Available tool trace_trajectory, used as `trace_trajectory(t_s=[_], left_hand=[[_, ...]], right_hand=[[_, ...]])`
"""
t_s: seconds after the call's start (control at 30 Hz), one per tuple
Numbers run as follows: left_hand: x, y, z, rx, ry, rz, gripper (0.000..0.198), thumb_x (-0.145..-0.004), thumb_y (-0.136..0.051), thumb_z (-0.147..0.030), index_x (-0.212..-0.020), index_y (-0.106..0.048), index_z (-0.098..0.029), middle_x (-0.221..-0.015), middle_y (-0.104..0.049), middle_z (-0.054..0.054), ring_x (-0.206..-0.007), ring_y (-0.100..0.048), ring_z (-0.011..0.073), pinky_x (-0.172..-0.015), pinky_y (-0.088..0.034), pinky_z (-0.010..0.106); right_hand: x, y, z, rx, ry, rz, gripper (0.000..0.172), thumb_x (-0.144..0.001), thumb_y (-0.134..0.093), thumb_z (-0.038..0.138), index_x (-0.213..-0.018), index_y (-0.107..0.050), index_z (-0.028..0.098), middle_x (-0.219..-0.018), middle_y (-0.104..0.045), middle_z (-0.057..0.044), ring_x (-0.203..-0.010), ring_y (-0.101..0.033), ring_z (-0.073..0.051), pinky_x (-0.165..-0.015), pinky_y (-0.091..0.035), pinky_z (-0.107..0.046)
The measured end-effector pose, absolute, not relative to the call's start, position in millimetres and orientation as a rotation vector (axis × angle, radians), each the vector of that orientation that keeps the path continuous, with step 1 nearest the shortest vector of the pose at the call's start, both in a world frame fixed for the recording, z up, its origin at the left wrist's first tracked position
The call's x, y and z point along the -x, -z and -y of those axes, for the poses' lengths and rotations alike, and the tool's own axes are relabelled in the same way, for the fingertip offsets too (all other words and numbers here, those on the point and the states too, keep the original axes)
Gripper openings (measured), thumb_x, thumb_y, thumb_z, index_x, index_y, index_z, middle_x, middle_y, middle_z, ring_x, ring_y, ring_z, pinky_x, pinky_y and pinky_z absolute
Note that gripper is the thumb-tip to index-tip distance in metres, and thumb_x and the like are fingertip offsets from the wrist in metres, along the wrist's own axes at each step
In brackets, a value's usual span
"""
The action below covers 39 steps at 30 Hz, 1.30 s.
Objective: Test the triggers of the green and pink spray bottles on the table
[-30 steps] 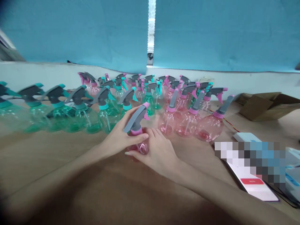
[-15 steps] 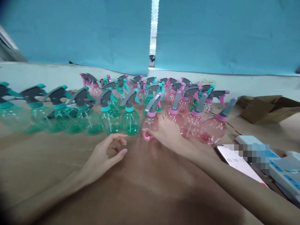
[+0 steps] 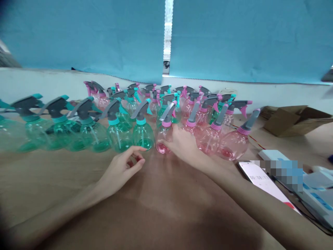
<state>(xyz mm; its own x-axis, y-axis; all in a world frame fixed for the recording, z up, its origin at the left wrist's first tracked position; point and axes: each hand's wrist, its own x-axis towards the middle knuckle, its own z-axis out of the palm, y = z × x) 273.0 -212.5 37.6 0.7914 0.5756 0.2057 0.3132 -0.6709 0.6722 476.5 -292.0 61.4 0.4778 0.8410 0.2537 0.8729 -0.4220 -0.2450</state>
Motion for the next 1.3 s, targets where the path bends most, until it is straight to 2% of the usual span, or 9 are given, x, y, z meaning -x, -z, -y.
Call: trace_trajectory(t_s=[0.1,0.2,0.6,0.77,0.83,0.93,1.0,1.1,1.3], left_hand=[[-281,-39,206,-2.48,-0.367,-0.711,0.043,-0.092,-0.048,-0.035,-0.135,-0.045,-0.027,-0.075,-0.061,-0.003,-0.065,-0.058,0.0176,-0.061,-0.04,0.028],[-291,-40,203,-2.554,-0.278,-0.745,0.05,-0.094,-0.046,-0.04,-0.142,-0.039,-0.029,-0.071,-0.061,-0.004,-0.062,-0.058,0.0181,-0.059,-0.037,0.027],[-297,-43,212,-2.533,-0.275,-0.678,0.047,-0.093,-0.046,-0.036,-0.139,-0.043,-0.025,-0.079,-0.066,-0.001,-0.066,-0.06,0.0181,-0.06,-0.039,0.028],[-297,-44,214,-2.515,-0.312,-0.651,0.042,-0.094,-0.046,-0.037,-0.134,-0.046,-0.025,-0.081,-0.065,-0.001,-0.069,-0.061,0.0189,-0.061,-0.04,0.029],[-299,-45,215,-2.502,-0.308,-0.647,0.04,-0.094,-0.046,-0.037,-0.132,-0.048,-0.025,-0.081,-0.065,-0.001,-0.071,-0.061,0.0194,-0.062,-0.04,0.029],[-303,-47,218,-2.478,-0.314,-0.623,0.035,-0.094,-0.047,-0.035,-0.127,-0.051,-0.025,-0.08,-0.064,-0.002,-0.071,-0.062,0.019,-0.064,-0.042,0.03],[-308,-49,220,-2.46,-0.321,-0.587,0.033,-0.093,-0.048,-0.034,-0.125,-0.052,-0.025,-0.08,-0.063,-0.002,-0.071,-0.062,0.0184,-0.065,-0.043,0.03],[-315,-49,224,-2.447,-0.324,-0.538,0.029,-0.093,-0.048,-0.032,-0.121,-0.053,-0.025,-0.08,-0.063,-0.003,-0.07,-0.061,0.0174,-0.066,-0.043,0.03],[-325,-47,236,-2.453,-0.332,-0.49,0.023,-0.092,-0.049,-0.031,-0.114,-0.055,-0.025,-0.079,-0.061,-0.003,-0.068,-0.059,0.0161,-0.065,-0.042,0.029]], right_hand=[[-476,-62,291,2.388,0.126,1.437,0.055,-0.082,-0.055,0.059,-0.112,-0.051,0.014,-0.094,-0.07,-0.016,-0.087,-0.068,-0.037,-0.059,-0.043,-0.036],[-475,-63,291,2.382,0.124,1.43,0.054,-0.081,-0.055,0.058,-0.112,-0.051,0.014,-0.096,-0.07,-0.017,-0.086,-0.068,-0.037,-0.058,-0.044,-0.036],[-476,-59,288,2.328,0.141,1.428,0.051,-0.083,-0.056,0.053,-0.111,-0.053,0.011,-0.099,-0.07,-0.019,-0.088,-0.068,-0.038,-0.061,-0.046,-0.038],[-477,-59,301,2.227,0.157,1.441,0.063,-0.084,-0.057,0.055,-0.13,-0.046,0.013,-0.119,-0.066,-0.016,-0.102,-0.065,-0.035,-0.072,-0.05,-0.04],[-483,-63,316,2.134,0.203,1.437,0.056,-0.086,-0.058,0.052,-0.129,-0.05,0.018,-0.125,-0.065,-0.012,-0.108,-0.063,-0.031,-0.079,-0.049,-0.04],[-499,-69,342,2.062,0.251,1.399,0.03,-0.088,-0.056,0.045,-0.105,-0.064,0.022,-0.105,-0.073,-0.005,-0.09,-0.068,-0.027,-0.075,-0.049,-0.037],[-511,-70,357,2.1,0.308,1.309,0.026,-0.088,-0.055,0.044,-0.094,-0.066,0.021,-0.097,-0.074,-0.005,-0.082,-0.068,-0.026,-0.073,-0.048,-0.038],[-525,-66,368,2.144,0.389,1.195,0.029,-0.085,-0.057,0.044,-0.095,-0.065,0.018,-0.098,-0.073,-0.01,-0.088,-0.067,-0.03,-0.074,-0.048,-0.041],[-535,-49,353,2.126,0.34,1.172,0.056,-0.085,-0.056,0.051,-0.125,-0.053,0.011,-0.122,-0.064,-0.02,-0.113,-0.059,-0.035,-0.088,-0.046,-0.047]])
